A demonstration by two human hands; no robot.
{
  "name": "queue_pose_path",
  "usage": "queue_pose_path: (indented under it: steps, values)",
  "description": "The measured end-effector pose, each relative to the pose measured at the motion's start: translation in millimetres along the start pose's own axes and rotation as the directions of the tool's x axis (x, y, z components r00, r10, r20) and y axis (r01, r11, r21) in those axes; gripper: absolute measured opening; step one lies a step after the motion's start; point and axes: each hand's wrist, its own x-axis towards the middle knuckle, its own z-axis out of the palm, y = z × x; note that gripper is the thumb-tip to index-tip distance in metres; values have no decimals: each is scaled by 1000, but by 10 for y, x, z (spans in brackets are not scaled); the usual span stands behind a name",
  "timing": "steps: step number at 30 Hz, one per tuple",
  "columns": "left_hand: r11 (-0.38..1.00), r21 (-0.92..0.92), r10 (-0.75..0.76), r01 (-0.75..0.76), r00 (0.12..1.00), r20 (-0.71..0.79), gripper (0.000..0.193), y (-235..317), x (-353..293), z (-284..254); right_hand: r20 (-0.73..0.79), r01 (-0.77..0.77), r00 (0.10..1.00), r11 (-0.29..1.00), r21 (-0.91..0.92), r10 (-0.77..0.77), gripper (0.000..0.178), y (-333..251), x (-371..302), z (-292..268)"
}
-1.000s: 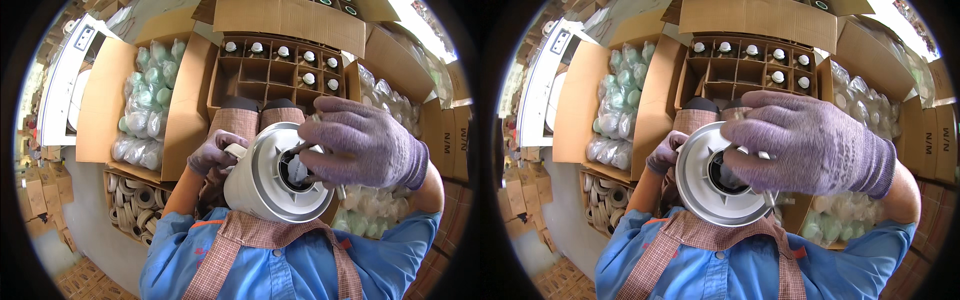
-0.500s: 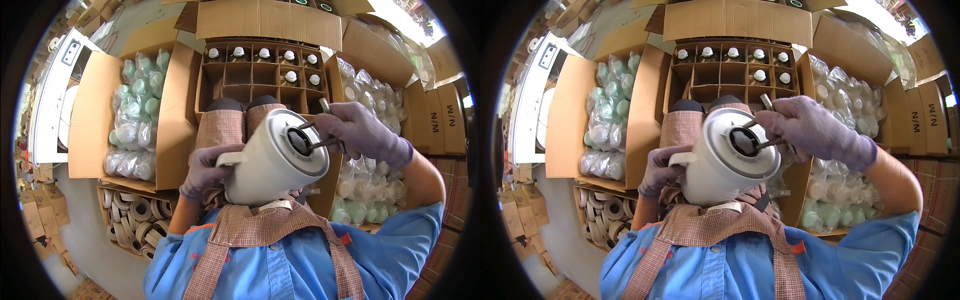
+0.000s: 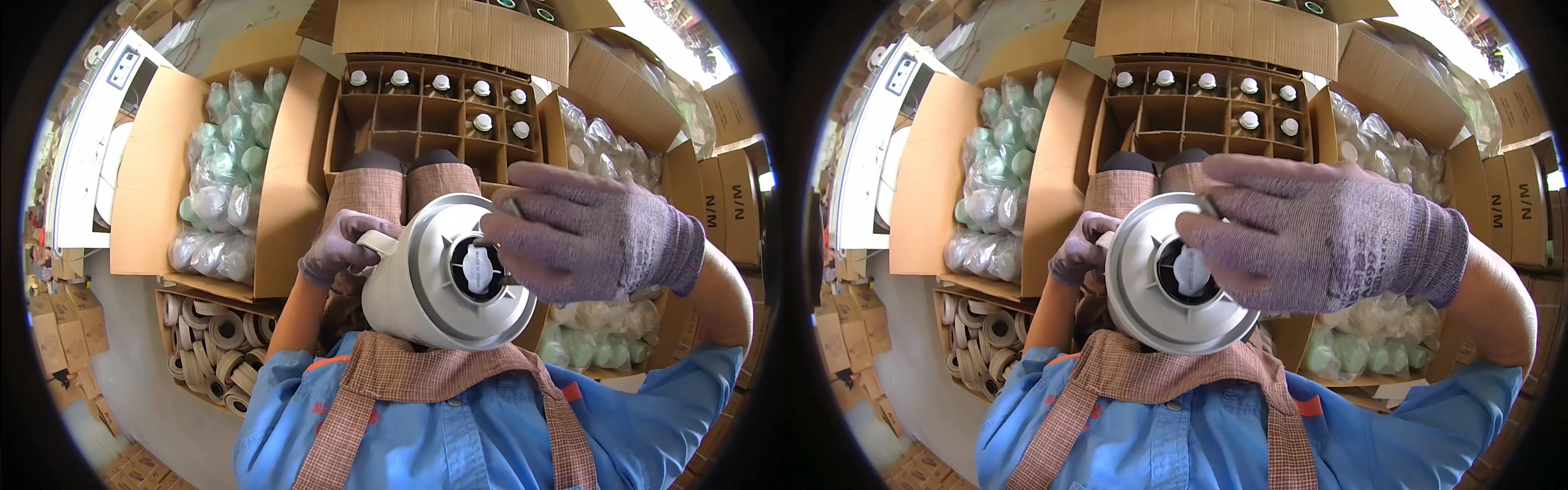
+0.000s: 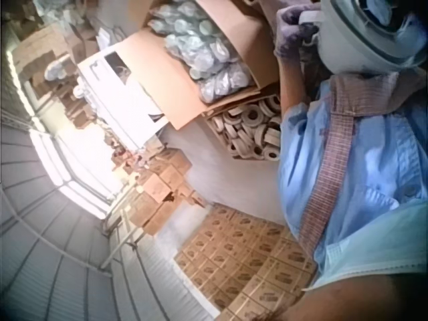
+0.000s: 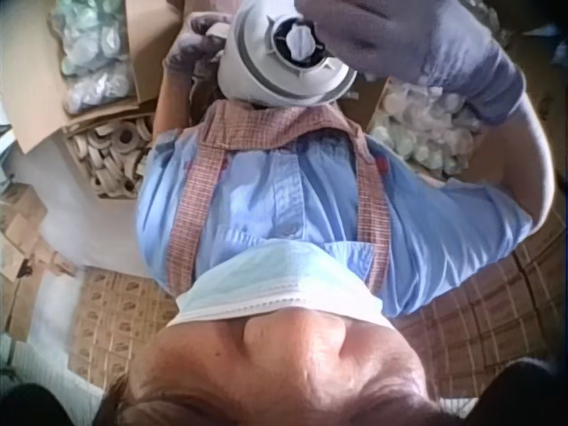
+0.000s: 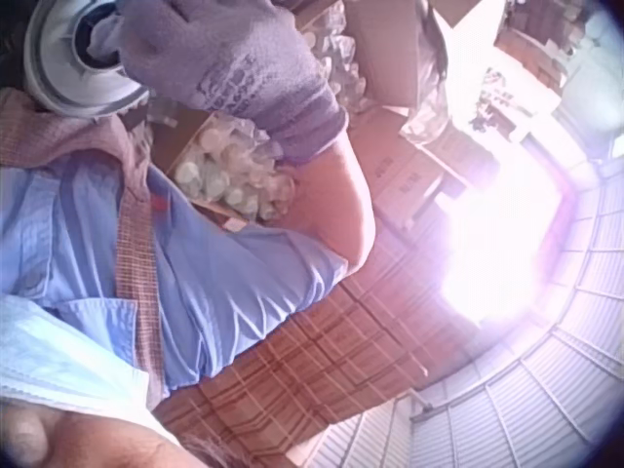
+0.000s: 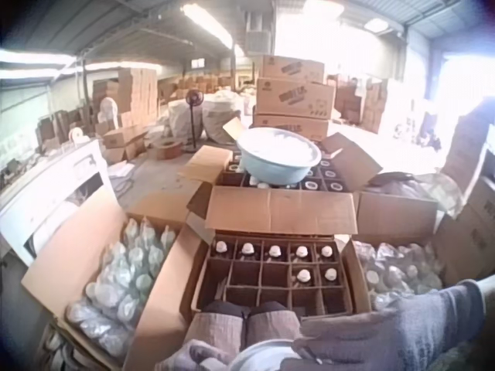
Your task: The person assembles thermos bottles by inserting a metal rod into the opening, screwing on a lid, and placing each bottle into a plastic bag. The person then places the bagged bottles into a cardboard box with dividers.
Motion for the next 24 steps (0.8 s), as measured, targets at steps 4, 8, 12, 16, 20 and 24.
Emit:
queue_pose_path:
  steps: [4, 8, 12, 16, 20, 24]
  values:
    - [997, -62, 45, -41, 996, 75, 52, -3, 95, 53, 49, 51, 997, 994, 100, -57, 34, -56, 89, -3]
    - [994, -103, 50, -38, 992, 115, 53, -5, 117, 55, 2, 0, 1000, 993, 115, -1, 32, -56, 117, 98]
    - [997, -11, -80, 80, 996, -34, 51, 259, -34, 313, 102, -172, 982, 976, 133, 159, 23, -61, 63, 137]
    - [989, 148, 50, -15, 971, -235, 52, 99, -297, 565, 345, -696, 709, 689, 203, 615, 28, -157, -38, 211]
    - [586, 800, 417, -129, 894, -162, 55, 33, -355, 970, 400, -919, 392, 337, 204, 828, 33, -174, -185, 454]
    - [407, 909, 412, -91, 906, -93, 60, 67, -273, 1118, 507, -946, 305, 193, 262, 806, 37, -78, -497, 739]
